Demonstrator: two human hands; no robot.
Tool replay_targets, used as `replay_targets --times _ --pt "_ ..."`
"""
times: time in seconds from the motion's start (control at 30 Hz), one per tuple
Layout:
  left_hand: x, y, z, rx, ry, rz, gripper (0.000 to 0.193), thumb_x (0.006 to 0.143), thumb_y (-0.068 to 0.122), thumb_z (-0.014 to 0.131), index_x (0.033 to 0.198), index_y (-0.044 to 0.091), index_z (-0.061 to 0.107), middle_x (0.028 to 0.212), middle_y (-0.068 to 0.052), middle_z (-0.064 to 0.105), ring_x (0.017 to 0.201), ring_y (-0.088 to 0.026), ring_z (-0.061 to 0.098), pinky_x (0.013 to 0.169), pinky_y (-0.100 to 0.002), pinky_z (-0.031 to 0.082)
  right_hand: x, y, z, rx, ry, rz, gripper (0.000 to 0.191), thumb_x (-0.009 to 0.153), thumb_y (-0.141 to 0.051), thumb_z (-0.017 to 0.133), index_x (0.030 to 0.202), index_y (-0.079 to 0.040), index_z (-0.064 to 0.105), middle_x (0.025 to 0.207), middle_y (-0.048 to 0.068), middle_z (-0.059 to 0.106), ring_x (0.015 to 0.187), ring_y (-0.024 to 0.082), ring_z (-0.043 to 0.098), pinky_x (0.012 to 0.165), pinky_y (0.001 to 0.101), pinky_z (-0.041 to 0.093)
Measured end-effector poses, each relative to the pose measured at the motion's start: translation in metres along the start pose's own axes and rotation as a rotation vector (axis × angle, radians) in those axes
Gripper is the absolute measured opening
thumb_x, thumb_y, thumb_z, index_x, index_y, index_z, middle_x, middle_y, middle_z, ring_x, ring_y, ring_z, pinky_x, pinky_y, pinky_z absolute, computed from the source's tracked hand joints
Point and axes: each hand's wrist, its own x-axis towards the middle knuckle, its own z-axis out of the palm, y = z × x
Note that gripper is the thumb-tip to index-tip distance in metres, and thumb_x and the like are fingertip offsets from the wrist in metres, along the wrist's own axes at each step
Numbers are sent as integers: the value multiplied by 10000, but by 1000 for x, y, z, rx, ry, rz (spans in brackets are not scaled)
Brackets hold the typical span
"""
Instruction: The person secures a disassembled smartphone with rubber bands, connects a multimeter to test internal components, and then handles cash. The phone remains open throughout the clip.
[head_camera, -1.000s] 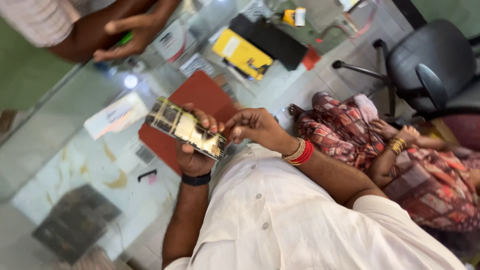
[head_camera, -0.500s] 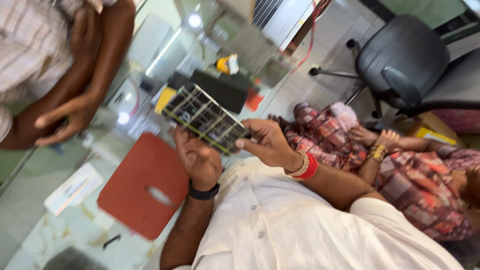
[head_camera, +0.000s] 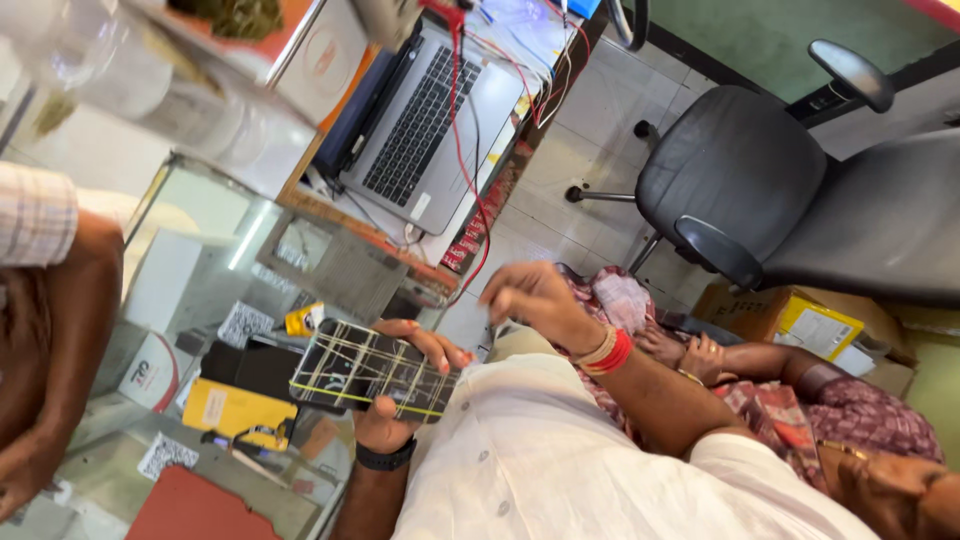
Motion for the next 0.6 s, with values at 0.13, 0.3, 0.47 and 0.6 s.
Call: replay_targets --times 0.13,0.3,0.47,0.6 --pt "23 -3 10 13 11 -51 812 915 505 808 1472 45 437 1039 -190 617 1091 -386 630 1070 -619 496 38 -3 -59 -125 531 -160 222 984 -190 732 913 20 711 749 38 683 662 78 613 619 230 508" --pt "40 -13 17 15 66 -13 787 925 489 779 1462 34 425 1038 -197 605 1066 -382 623 1041 -610 497 69 -11 -108 -98 677 -91 181 982 -156 709 907 9 706 738 29 678 639 76 605 602 223 499" --pt "36 -20 15 34 136 -1 795 947 506 737 1485 25 402 1040 -202 596 1061 -380 614 1031 -608 504 109 -13 -131 -130 717 -21 169 967 -139 725 891 7 685 740 35 689 633 88 623 600 238 525" --pt "24 -23 14 42 210 19 797 966 494 724 1498 9 382 1054 -222 592 1067 -393 605 1016 -612 500 139 -9 -159 -201 825 -13 168 952 -132 732 867 6 687 724 42 698 609 96 634 567 246 523"
